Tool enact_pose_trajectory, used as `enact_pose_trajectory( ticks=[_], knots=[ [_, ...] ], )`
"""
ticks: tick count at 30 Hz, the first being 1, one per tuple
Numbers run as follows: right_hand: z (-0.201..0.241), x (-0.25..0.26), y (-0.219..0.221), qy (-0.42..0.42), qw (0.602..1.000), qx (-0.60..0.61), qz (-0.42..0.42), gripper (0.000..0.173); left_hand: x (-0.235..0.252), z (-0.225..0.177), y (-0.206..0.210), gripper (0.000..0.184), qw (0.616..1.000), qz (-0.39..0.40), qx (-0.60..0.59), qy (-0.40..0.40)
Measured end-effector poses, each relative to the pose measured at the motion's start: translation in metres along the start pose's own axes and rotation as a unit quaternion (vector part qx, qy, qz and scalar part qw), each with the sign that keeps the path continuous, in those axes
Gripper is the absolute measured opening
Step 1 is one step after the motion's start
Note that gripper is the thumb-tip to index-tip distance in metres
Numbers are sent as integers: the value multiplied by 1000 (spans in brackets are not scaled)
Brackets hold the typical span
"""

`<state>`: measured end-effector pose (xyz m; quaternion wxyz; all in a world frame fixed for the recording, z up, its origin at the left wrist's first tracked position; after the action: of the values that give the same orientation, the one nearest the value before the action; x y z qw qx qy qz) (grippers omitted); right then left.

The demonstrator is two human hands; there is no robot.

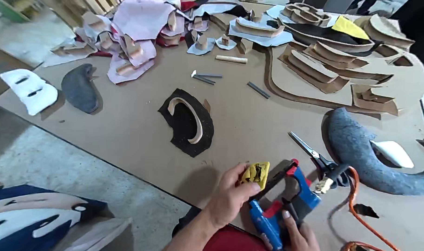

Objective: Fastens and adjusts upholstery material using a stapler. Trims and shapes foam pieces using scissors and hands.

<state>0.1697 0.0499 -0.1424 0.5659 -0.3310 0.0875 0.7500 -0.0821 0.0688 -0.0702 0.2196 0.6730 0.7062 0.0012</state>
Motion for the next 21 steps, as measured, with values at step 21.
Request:
enact_pose_trajectory(
  ticks=[21],
  knots=[
    [163, -42, 69, -504, 806, -266, -159, 8, -8, -60, -58, 49, 868, 39, 409, 278]
  ],
)
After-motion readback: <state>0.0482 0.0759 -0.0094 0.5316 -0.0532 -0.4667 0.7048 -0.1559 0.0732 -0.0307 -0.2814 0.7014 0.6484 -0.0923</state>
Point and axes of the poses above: each hand's wrist, its own x-axis towards the middle knuckle, its own y-axis out of the palm, z = x × y, the point moved 1 cm from there along x, towards the middle knuckle, and after that the axes turned 1 degree about y, right-handed, at the moved point
